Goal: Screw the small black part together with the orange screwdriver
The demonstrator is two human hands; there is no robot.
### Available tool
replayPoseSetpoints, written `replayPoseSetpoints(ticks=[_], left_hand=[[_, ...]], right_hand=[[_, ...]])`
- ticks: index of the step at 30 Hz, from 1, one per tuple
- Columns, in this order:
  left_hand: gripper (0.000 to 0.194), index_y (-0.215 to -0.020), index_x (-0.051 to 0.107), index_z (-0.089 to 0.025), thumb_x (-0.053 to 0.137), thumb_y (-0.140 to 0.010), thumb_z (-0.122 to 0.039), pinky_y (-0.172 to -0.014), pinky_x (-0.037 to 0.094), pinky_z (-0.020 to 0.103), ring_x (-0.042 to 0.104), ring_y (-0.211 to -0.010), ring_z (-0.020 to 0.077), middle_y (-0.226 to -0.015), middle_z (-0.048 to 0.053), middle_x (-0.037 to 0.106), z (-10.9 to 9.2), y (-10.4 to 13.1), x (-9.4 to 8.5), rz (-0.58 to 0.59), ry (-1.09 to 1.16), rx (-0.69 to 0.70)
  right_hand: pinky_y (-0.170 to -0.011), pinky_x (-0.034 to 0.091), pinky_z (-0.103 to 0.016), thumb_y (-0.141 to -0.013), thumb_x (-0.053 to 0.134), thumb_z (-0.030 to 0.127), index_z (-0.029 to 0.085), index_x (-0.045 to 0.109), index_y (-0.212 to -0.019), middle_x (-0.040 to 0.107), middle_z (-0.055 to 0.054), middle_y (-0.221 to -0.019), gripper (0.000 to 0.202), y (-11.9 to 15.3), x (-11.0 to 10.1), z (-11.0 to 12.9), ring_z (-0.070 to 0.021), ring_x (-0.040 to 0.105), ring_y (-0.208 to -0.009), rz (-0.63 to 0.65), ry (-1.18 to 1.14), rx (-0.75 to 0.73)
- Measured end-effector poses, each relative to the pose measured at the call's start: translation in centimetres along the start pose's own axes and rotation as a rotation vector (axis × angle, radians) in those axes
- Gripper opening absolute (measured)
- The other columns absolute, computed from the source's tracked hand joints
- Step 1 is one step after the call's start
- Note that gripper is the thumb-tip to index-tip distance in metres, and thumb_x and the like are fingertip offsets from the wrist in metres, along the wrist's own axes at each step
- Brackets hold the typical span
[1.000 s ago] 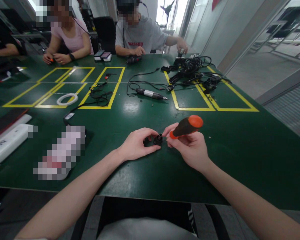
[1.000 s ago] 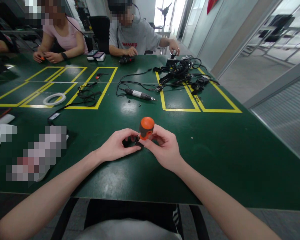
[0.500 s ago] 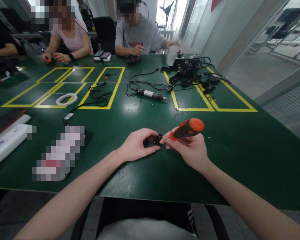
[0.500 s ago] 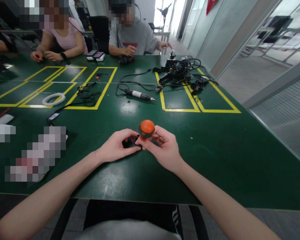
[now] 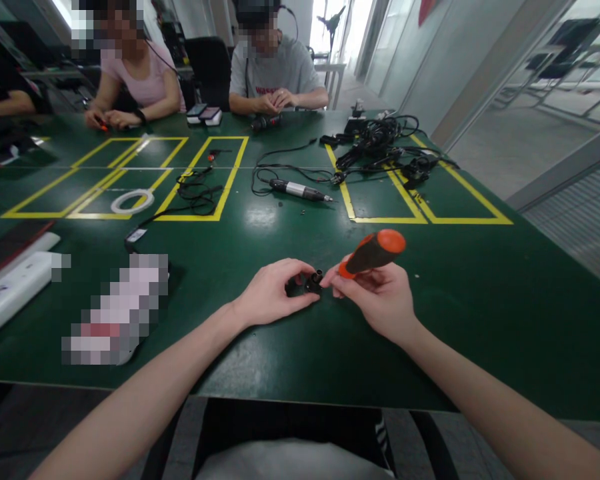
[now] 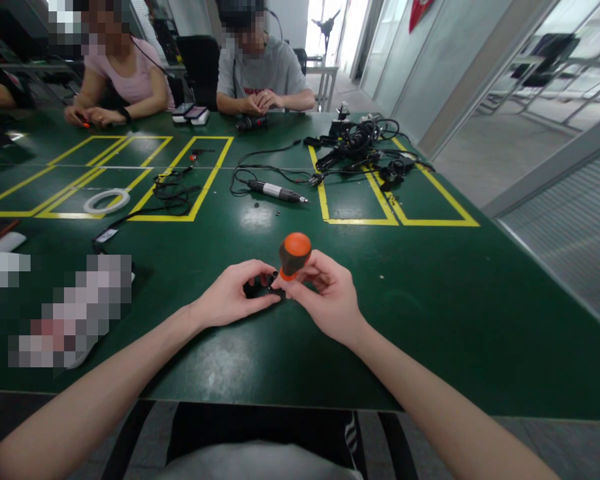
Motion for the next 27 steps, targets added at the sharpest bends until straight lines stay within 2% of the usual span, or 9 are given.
replayPoseSetpoints(ticks=[4,8,10,13,19,22,25,27], left_hand=[[0.027,-0.109,0.07,-0.019,0.078,-0.087,-0.034,-0.079,0.053,0.03,0.067,-0.085,0.018,-0.097,0.003,0.074,-0.1,0.0,-0.1,0.0,0.013,0.005],[0.026,-0.108,0.07,-0.018,0.077,-0.088,-0.032,-0.079,0.052,0.03,0.067,-0.084,0.0174,-0.099,0.003,0.074,0.0,-0.1,0.0,0.004,0.023,0.012],[0.025,-0.107,0.07,-0.018,0.077,-0.088,-0.033,-0.079,0.052,0.03,0.066,-0.083,0.0172,-0.099,0.003,0.074,0.1,0.0,0.0,0.001,0.025,0.015],[0.028,-0.11,0.07,-0.018,0.078,-0.088,-0.033,-0.079,0.052,0.03,0.066,-0.083,0.0169,-0.098,0.003,0.073,0.2,0.0,0.0,0.001,0.035,0.011],[0.029,-0.11,0.07,-0.018,0.079,-0.087,-0.033,-0.08,0.052,0.029,0.065,-0.083,0.0166,-0.098,0.003,0.073,0.4,0.0,0.1,0.007,0.046,-0.001],[0.027,-0.109,0.071,-0.018,0.078,-0.087,-0.032,-0.08,0.051,0.029,0.064,-0.083,0.0164,-0.099,0.003,0.073,0.4,0.0,0.1,0.004,0.047,-0.001],[0.027,-0.109,0.071,-0.018,0.078,-0.087,-0.032,-0.078,0.05,0.029,0.064,-0.083,0.0163,-0.098,0.003,0.073,0.5,0.1,0.2,0.006,0.04,-0.001],[0.027,-0.107,0.071,-0.018,0.079,-0.086,-0.031,-0.077,0.05,0.028,0.064,-0.082,0.0161,-0.097,0.003,0.073,0.7,0.1,0.2,0.0,0.04,0.0]], right_hand=[[-0.056,0.059,-0.03,-0.089,0.083,0.044,0.022,0.073,-0.082,0.072,-0.002,-0.075,0.025,-0.2,-0.1,0.3,-0.0145,0.066,-0.057,0.002,0.043,-0.016],[-0.056,0.057,-0.028,-0.097,0.073,0.044,0.022,0.075,-0.089,0.073,-0.002,-0.078,0.024,-0.1,0.3,0.1,-0.0132,0.065,-0.058,0.05,-0.008,-0.03],[-0.062,0.06,-0.029,-0.095,0.077,0.043,0.022,0.074,-0.093,0.076,-0.003,-0.081,0.021,0.0,0.3,-0.1,-0.0144,0.069,-0.063,0.053,-0.029,-0.023],[-0.069,0.062,-0.03,-0.086,0.086,0.037,0.021,0.073,-0.09,0.078,-0.003,-0.083,0.021,0.0,0.0,-0.5,-0.0164,0.073,-0.07,0.026,-0.006,-0.014],[-0.071,0.061,-0.032,-0.086,0.086,0.033,0.021,0.076,-0.084,0.076,-0.004,-0.084,0.015,-0.2,-0.3,-0.1,-0.0181,0.071,-0.075,0.025,0.1,-0.057],[-0.064,0.059,-0.031,-0.092,0.08,0.037,0.022,0.077,-0.083,0.074,-0.003,-0.082,0.017,-0.3,0.0,0.0,-0.0157,0.067,-0.067,0.056,0.079,-0.062],[-0.057,0.058,-0.029,-0.101,0.067,0.047,0.021,0.076,-0.091,0.073,-0.003,-0.078,0.03,-0.3,0.6,-0.6,-0.0137,0.065,-0.058,0.106,0.008,-0.023],[-0.058,0.059,-0.03,-0.1,0.066,0.053,0.02,0.074,-0.099,0.074,-0.005,-0.08,0.034,-0.3,0.8,-1.0,-0.014,0.067,-0.059,0.112,-0.027,0.0]])
Point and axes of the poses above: each hand's wrist, its own y-axis away from the middle knuckle, its own x-axis out of the palm, z = x × y, the point moved 8 cm from there along -y, towards the middle knuckle
